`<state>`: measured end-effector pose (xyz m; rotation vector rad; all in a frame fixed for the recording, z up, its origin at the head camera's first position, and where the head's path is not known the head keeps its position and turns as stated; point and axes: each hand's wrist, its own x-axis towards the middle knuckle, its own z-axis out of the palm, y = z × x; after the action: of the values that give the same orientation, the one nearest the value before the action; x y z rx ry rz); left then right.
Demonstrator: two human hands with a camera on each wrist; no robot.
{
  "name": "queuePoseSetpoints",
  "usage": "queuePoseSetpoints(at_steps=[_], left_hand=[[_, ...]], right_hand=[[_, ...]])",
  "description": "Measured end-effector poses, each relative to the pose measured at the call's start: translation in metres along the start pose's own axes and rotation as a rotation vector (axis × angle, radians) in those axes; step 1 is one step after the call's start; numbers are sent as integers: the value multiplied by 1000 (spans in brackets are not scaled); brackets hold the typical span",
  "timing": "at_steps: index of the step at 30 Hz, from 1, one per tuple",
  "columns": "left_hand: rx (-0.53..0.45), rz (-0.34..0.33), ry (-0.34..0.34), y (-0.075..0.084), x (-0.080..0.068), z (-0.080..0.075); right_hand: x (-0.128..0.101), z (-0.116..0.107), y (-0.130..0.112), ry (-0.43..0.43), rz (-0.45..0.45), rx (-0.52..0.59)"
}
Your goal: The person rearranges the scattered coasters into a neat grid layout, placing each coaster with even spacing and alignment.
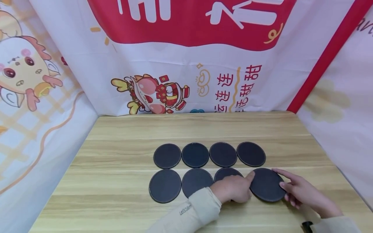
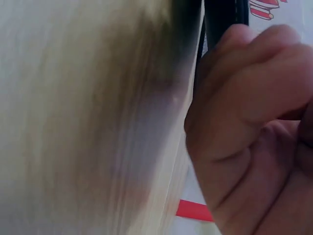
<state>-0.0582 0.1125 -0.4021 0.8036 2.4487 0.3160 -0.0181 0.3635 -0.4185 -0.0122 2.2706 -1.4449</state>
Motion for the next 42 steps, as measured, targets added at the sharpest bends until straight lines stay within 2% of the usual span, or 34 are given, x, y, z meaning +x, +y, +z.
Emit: queuePoseSetpoints(at_steps=[5, 12, 20, 33, 36, 38, 40, 42], left_hand=[[21, 24, 10, -1, 0, 0], [-65, -22, 15, 1, -3, 1], [-77, -28, 28, -2, -1, 1], [-147, -29, 9, -13, 3, -4], [-163, 8, -3, -20, 1, -5], [-159, 82, -6, -28, -4, -7], [-169, 171, 25, -38, -12, -13], [-199, 235, 101, -50, -22, -23]], right_hand=[[4, 9, -5, 56, 39, -100], [7, 18, -11, 129, 75, -223], [16, 22, -13, 195, 63, -391], [22, 25, -19, 182, 48, -401], [22, 26, -21, 153, 7, -355], [21, 27, -24, 115, -32, -317], [19, 28, -27, 89, -78, -289], [18, 30, -32, 97, -128, -291]])
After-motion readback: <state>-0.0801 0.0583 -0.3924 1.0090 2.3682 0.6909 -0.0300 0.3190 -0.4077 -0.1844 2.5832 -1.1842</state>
